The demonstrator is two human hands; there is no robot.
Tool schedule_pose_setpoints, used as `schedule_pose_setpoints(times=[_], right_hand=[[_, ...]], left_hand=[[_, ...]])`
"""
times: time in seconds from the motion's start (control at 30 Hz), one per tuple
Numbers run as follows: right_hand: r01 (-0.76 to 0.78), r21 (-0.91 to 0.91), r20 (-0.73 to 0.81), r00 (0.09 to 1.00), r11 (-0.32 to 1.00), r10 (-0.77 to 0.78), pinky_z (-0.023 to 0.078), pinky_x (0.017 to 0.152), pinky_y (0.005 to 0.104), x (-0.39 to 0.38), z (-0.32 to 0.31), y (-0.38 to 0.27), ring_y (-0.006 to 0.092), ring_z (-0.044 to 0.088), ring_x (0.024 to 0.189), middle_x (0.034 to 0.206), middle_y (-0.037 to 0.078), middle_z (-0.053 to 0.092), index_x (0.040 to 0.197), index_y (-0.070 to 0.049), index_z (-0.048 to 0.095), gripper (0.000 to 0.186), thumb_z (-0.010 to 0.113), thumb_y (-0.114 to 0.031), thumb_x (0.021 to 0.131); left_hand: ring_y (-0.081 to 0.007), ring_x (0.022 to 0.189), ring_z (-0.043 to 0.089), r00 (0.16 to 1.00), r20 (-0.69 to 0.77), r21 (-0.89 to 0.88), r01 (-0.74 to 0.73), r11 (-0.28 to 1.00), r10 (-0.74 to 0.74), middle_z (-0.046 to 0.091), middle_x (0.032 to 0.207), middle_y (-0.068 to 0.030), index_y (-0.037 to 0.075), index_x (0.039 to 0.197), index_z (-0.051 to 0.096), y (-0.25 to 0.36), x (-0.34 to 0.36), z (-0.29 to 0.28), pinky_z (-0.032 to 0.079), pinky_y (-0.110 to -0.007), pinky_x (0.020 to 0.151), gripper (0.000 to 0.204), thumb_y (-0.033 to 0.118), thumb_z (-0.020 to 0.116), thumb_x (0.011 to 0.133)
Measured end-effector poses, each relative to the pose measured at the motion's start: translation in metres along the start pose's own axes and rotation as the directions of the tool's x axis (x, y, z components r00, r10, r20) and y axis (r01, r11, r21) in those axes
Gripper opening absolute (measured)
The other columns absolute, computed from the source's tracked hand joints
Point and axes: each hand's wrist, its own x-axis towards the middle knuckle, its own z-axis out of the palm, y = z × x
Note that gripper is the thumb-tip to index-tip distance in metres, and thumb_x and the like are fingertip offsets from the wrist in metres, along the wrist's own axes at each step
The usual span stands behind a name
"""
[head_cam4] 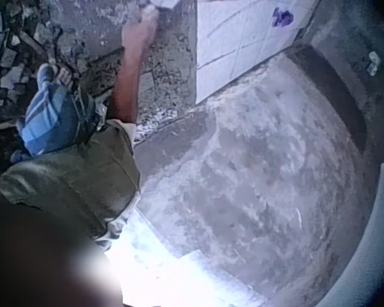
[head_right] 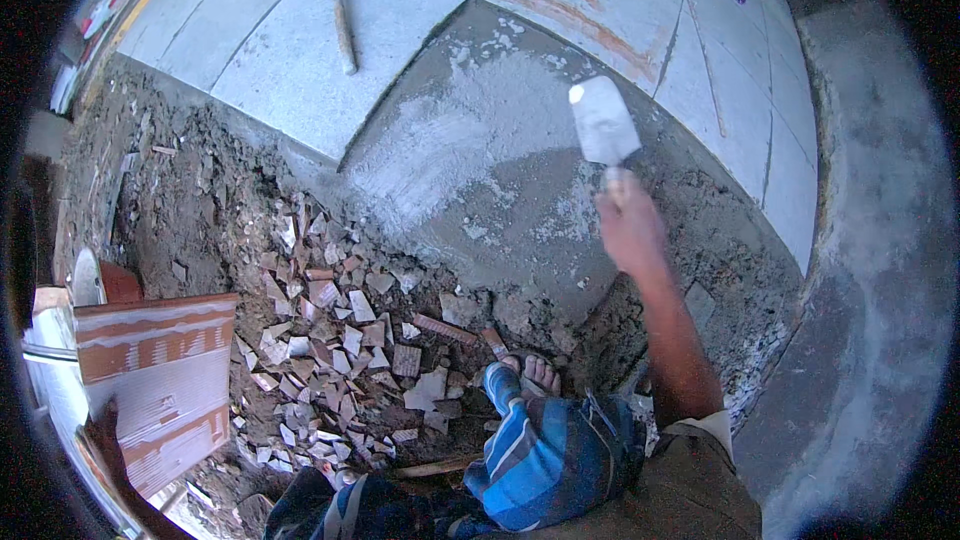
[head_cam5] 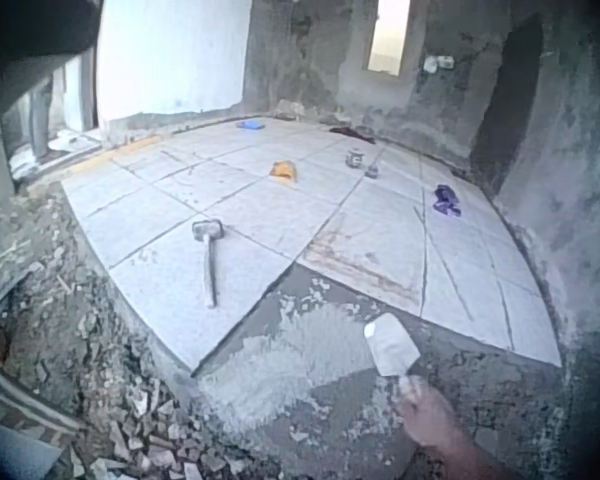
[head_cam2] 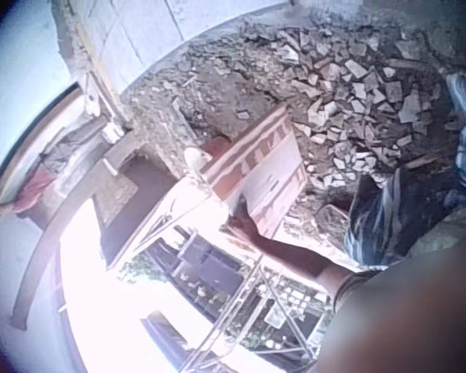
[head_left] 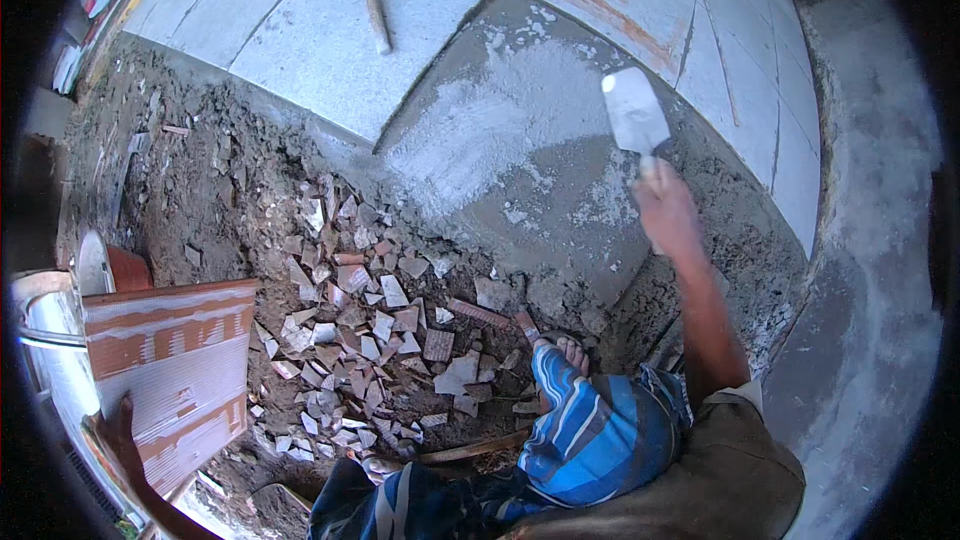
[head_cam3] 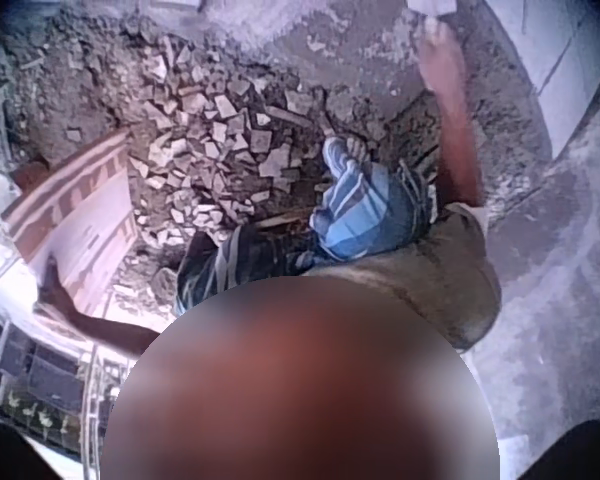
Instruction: Laying floor tiles by spreading cement mixture and securing them with a rubber mallet.
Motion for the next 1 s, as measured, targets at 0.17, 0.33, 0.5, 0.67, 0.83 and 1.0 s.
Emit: schedule_pose_setpoints(times=[0.17,0.33,0.5,0.67,0.83,1.0], right_hand=[[-0.116,0.580,0.455,0.867,0.806,-0.203,0.051,0.054,0.0279,-0.021,0.041,-0.075,0.0115,0.061,0.065,0.099,0.009,0.067,0.152,-0.002,0.045,0.058,0.067,-0.014,0.099],[-0.016,0.558,0.431,0.860,0.830,-0.273,0.048,0.050,0.0303,-0.019,0.079,-0.107,0.0124,0.059,0.061,0.095,0.010,0.067,0.157,-0.002,0.039,0.066,0.068,-0.019,0.100],[-0.194,0.640,0.358,0.932,0.744,-0.064,0.049,0.046,0.0318,-0.006,0.054,-0.071,0.0132,0.060,0.059,0.089,0.008,0.067,0.137,-0.005,0.057,0.040,0.066,-0.015,0.100],[-0.194,0.656,0.046,0.975,0.729,0.218,0.047,0.044,0.0267,-0.022,0.023,0.007,0.0090,0.057,0.056,0.085,0.003,0.064,0.141,-0.008,0.054,0.042,0.064,-0.013,0.100],[-0.242,0.652,0.358,0.934,0.719,-0.010,0.049,0.048,0.0277,-0.044,0.023,-0.030,0.0102,0.058,0.061,0.092,0.005,0.066,0.151,-0.010,0.050,0.053,0.064,-0.017,0.100],[-0.166,0.713,0.438,0.864,0.682,-0.248,0.045,0.042,0.0238,-0.059,0.085,-0.087,0.0061,0.056,0.057,0.076,-0.001,0.057,0.156,-0.009,0.043,0.061,0.065,-0.014,0.100]], left_hand=[[-0.0389,0.110,0.057,0.979,-0.202,0.039,0.042,0.998,-0.034,0.061,0.122,-0.0263,-0.008,0.131,0.061,-0.017,0.003,0.000,0.045,-0.049,0.099,0.075,0.054,0.077,0.091],[-0.0311,0.102,0.061,0.984,-0.165,-0.211,-0.105,0.972,0.070,0.069,0.112,-0.0204,-0.008,0.131,0.063,0.040,-0.025,0.001,0.050,-0.045,0.092,0.063,0.040,0.077,0.093],[-0.0401,0.108,0.057,0.999,0.038,-0.155,-0.021,0.988,0.027,0.058,0.126,-0.0289,-0.008,0.133,0.061,0.028,-0.017,-0.009,0.047,-0.051,0.101,0.078,0.056,0.076,0.091],[-0.0426,0.109,0.057,0.997,-0.066,-0.105,0.038,0.994,-0.045,0.058,0.127,-0.0291,-0.008,0.138,0.059,-0.007,-0.001,0.004,0.048,-0.055,0.099,0.082,0.056,0.074,0.090],[-0.0431,0.109,0.059,0.997,0.075,-0.236,0.048,0.971,-0.030,0.062,0.124,-0.0299,-0.010,0.137,0.059,0.036,-0.011,-0.012,0.048,-0.056,0.098,0.082,0.055,0.075,0.090],[-0.0435,0.106,0.063,0.994,0.112,-0.214,0.046,0.976,-0.023,0.065,0.128,-0.0300,-0.008,0.137,0.060,0.038,-0.003,-0.010,0.051,-0.053,0.097,0.081,0.053,0.077,0.088]])
